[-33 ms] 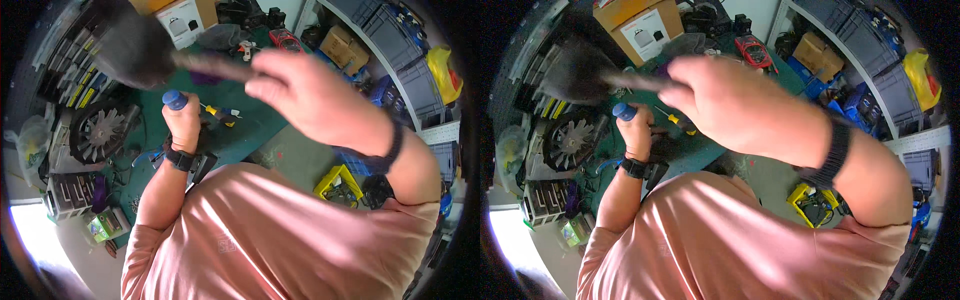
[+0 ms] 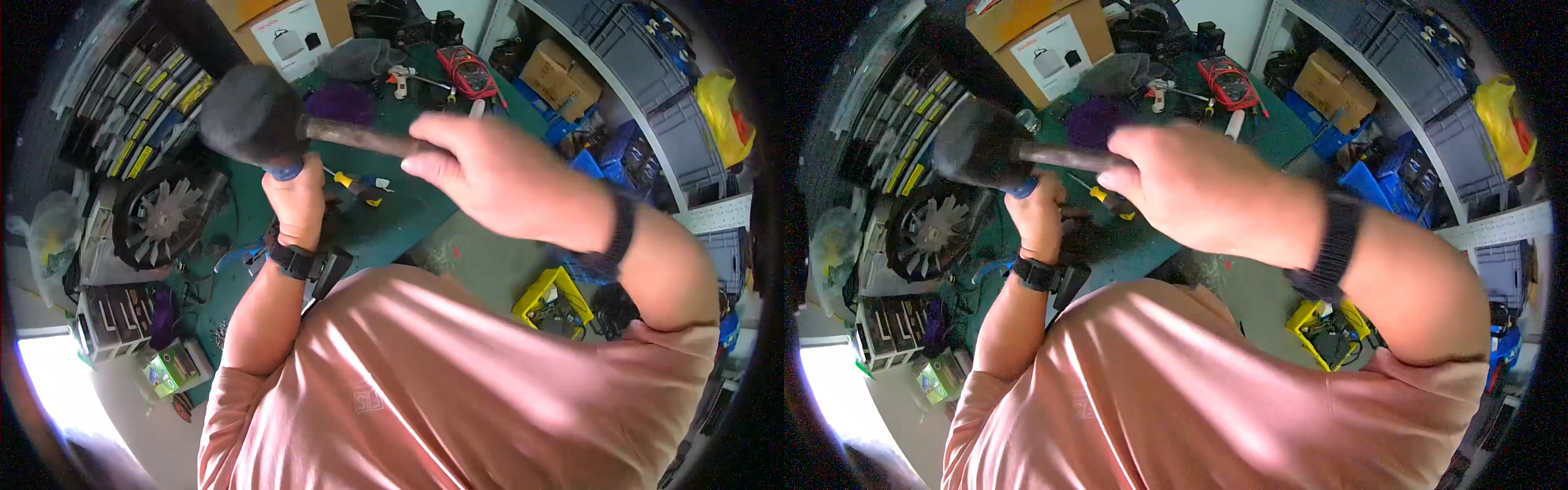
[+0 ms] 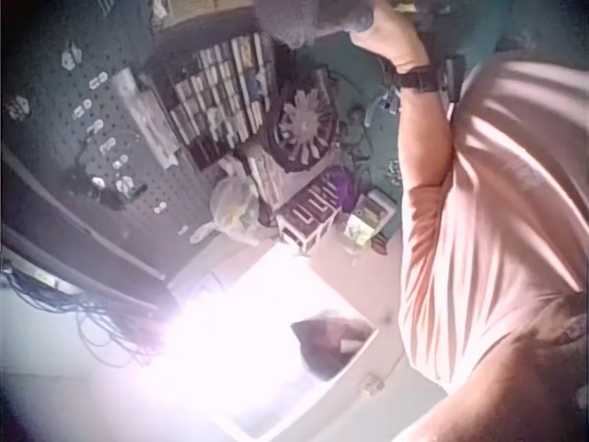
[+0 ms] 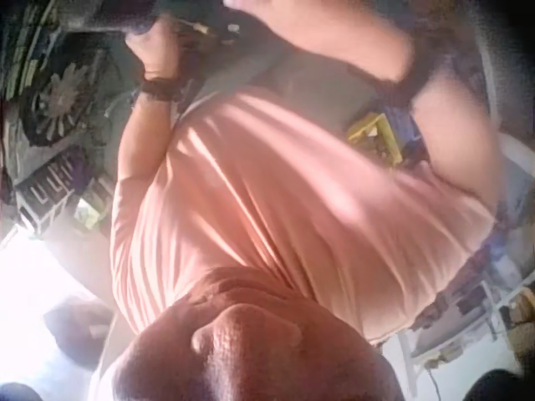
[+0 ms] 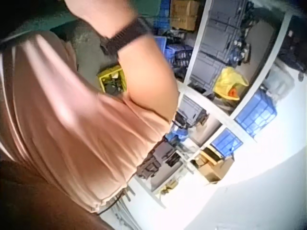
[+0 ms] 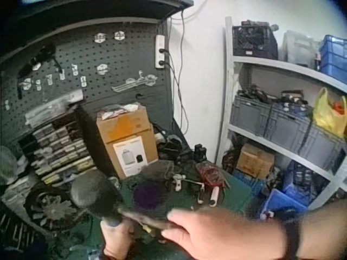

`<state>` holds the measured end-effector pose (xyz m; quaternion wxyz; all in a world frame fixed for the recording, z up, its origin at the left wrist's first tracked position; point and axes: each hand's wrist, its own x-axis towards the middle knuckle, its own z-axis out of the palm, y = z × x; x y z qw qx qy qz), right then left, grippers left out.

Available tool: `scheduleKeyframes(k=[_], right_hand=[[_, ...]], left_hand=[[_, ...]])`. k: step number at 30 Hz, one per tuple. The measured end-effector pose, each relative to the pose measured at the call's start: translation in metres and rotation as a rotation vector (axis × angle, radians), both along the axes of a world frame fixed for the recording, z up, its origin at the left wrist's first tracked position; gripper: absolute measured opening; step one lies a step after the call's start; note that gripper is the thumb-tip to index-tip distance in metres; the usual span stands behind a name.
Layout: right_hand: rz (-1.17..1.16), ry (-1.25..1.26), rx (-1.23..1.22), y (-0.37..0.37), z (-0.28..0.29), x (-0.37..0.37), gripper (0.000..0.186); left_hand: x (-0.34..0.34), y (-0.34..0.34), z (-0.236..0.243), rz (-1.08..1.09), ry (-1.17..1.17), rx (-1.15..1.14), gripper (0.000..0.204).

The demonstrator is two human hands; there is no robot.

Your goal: The person disassembles a black electronic device using pliers and a hammer to remove a stuck component. They then separate the casing to reveal a blue circuit board, which they inspect and manipulate with a screwdriver. The person handles the device's metal casing and internal components throughout the process.

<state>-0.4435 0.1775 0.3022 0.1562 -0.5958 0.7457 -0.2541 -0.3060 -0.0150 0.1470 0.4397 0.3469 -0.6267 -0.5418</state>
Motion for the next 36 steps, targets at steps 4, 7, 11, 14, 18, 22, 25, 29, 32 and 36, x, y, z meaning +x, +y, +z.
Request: scheduleKeyframes(k=[4, 7, 11, 14, 18, 22, 25, 29, 32, 36], right_hand=[[0.03, 0.003, -0.328, -0.004, 0.013, -0.01, 0.024], [0.078, 0.003, -0.387, -0.009, 0.017, -0.003, 0.023], [0.011, -0.005, -0.101, 0.003, -0.011, 0.003, 0.021], [0.059, 0.071, -0.454, -0.006, 0.012, -0.006, 0.02], [0.058, 0.022, -0.306, -0.007, 0.022, 0.006, 0.02], [0.003, -0.006, -0.194, -0.001, 0.012, 0.002, 0.023], [0.138, 0.153, -0.476, -0.012, 0.034, 0.002, 0.025], [0.004, -0.057, -0.045, -0.002, -0.006, 0.007, 0.021], [-0.052, 0.011, -0.206, 0.008, -0.001, -0.004, 0.021], [0.024, -0.011, -0.352, 0.005, 0.012, 0.009, 0.021]], left_hand=[[0.005, 0.002, 0.003, 0.034, -0.042, -0.043, 0.015], [0.007, -0.002, 0.001, 0.064, 0.006, 0.061, 0.012], [0.005, 0.006, 0.005, 0.025, 0.098, 0.057, 0.01], [0.006, -0.005, -0.002, 0.022, 0.028, 0.012, 0.007], [0.005, 0.012, 0.018, 0.023, -0.036, 0.058, 0.01], [0.002, -0.003, 0.003, -0.027, -0.016, -0.048, 0.012], [0.001, 0.007, 0.009, 0.087, -0.05, -0.017, 0.013], [0.001, -0.002, -0.001, 0.013, -0.112, -0.129, 0.011], [0.001, 0.005, 0.0, 0.035, -0.047, 0.001, 0.012], [0.004, -0.002, -0.011, 0.057, -0.147, -0.145, 0.009]])
